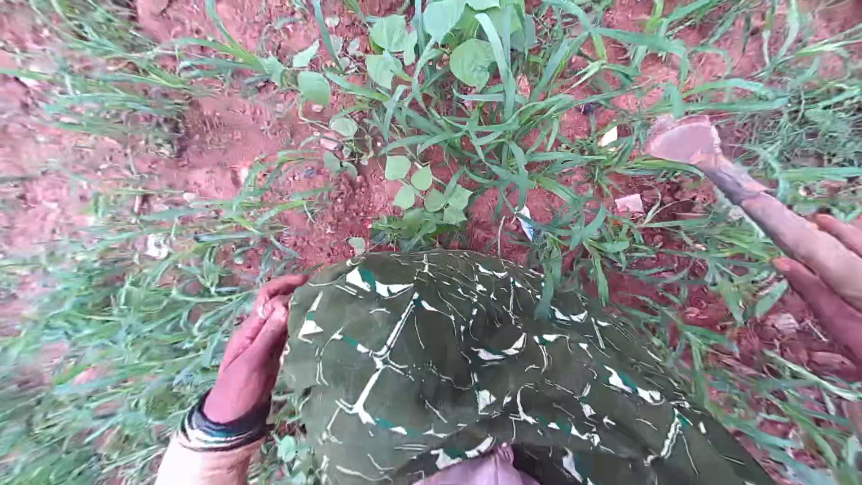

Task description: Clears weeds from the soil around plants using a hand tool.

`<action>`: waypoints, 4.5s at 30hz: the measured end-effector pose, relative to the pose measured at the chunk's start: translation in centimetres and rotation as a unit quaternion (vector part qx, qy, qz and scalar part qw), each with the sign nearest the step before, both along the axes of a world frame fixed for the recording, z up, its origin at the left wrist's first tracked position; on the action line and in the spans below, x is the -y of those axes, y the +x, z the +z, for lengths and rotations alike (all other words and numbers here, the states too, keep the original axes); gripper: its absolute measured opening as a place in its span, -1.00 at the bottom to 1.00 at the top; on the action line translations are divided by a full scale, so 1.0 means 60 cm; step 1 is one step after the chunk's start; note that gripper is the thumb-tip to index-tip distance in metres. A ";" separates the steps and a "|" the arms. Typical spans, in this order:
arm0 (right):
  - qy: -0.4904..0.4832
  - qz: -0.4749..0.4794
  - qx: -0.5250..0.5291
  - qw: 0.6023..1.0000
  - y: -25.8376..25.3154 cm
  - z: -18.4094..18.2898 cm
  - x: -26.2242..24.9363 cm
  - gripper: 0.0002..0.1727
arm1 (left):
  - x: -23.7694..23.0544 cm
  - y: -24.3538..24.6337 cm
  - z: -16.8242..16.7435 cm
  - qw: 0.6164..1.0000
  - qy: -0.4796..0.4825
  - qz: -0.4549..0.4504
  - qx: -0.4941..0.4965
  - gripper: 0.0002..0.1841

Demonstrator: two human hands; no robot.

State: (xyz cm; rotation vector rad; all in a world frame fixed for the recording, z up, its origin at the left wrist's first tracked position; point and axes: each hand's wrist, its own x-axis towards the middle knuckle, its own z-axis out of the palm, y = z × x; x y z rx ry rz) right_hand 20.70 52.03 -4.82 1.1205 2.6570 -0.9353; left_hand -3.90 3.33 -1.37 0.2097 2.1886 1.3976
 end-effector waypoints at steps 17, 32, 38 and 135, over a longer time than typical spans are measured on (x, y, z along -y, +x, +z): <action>-0.021 -0.333 -0.159 0.929 -0.112 -0.258 0.313 -0.50 | -0.411 -0.165 -0.287 0.692 -0.128 -0.706 0.084 -0.60; 0.000 -0.260 0.043 0.965 -0.050 -0.224 0.331 -0.46 | -0.557 -0.182 -0.444 0.965 0.087 -0.236 -0.068 -0.71; -0.016 -0.272 0.076 0.959 -0.065 -0.198 0.306 -0.46 | -0.667 -0.171 -0.409 0.800 -0.224 -0.555 -0.041 -0.50; -0.011 -0.278 0.032 0.960 -0.111 -0.365 0.236 -0.45 | -0.763 -0.089 -0.535 0.676 -0.325 -0.631 -0.198 -0.48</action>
